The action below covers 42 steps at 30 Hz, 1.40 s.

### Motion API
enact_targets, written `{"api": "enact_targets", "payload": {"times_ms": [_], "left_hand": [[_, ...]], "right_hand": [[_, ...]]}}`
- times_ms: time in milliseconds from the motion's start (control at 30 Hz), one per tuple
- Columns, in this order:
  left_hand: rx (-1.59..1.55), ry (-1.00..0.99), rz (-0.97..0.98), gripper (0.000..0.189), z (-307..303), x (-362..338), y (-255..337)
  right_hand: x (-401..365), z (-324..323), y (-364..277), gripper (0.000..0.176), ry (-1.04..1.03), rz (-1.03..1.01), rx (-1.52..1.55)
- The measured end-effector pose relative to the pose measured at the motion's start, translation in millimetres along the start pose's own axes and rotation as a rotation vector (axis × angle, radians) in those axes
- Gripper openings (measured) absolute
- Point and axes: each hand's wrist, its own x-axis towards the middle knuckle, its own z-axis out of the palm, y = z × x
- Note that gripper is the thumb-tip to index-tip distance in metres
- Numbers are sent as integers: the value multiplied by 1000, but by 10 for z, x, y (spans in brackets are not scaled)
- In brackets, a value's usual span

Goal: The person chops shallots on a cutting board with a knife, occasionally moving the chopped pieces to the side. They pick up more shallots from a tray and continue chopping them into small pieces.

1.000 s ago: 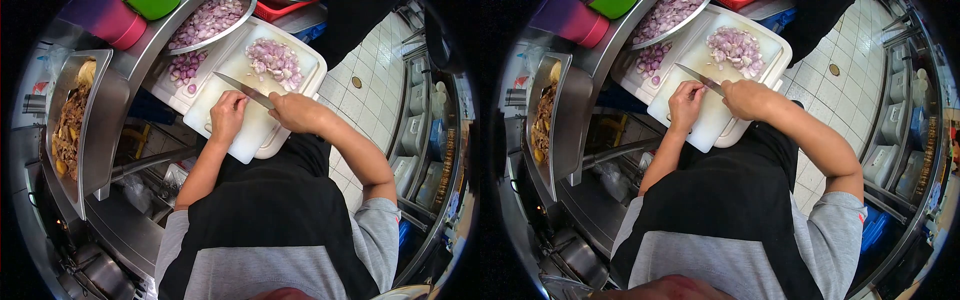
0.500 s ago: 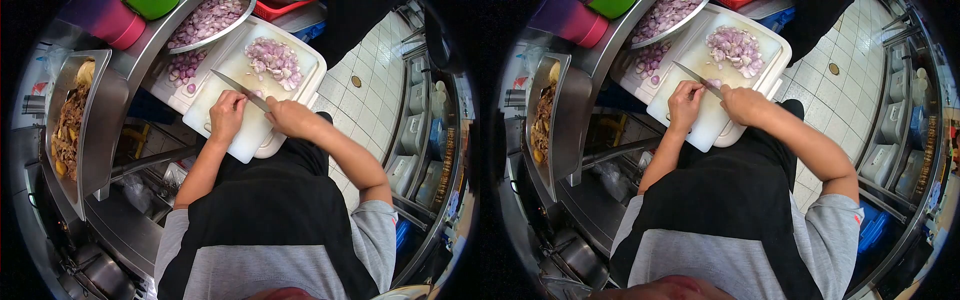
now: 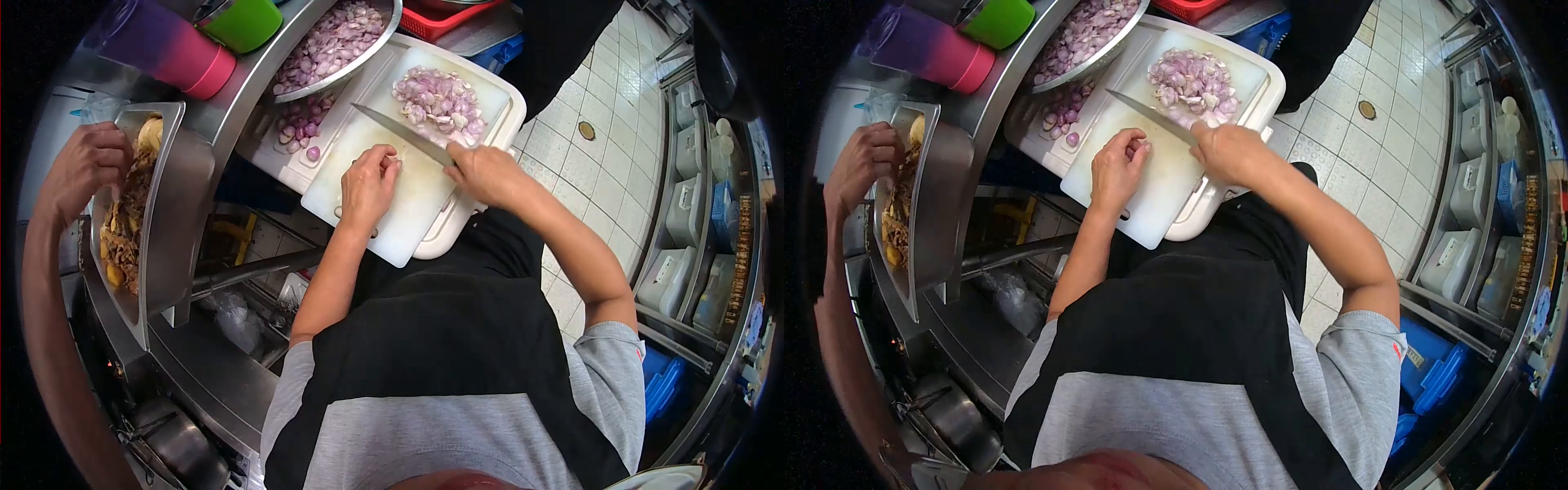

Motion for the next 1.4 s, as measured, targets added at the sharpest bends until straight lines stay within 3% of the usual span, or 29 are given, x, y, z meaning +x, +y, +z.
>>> {"api": "enact_targets", "payload": {"times_ms": [133,500,767,1033,1133,1200,1400], "left_hand": [[-1,34,53,13,70,-30,-23],[-26,41,154,16,88,-111,-128],[52,45,238,10,70,-149,-34],[-4,77,258,7,83,-156,-49],[-4,82,250,7,88,-154,-56],[4,73,244,10,88,-164,-73],[-5,80,243,11,89,-157,-72]], "right_hand": [[-158,137,-142,32,-85,28,42],[-14,257,-114,29,-17,-61,58],[-137,-202,-259,30,-232,-46,-16],[4,200,-185,31,-119,-12,113],[-46,-88,-238,31,-135,-75,22],[-132,-311,-353,30,-260,-27,-23],[-6,290,-219,31,-104,24,135]]}}
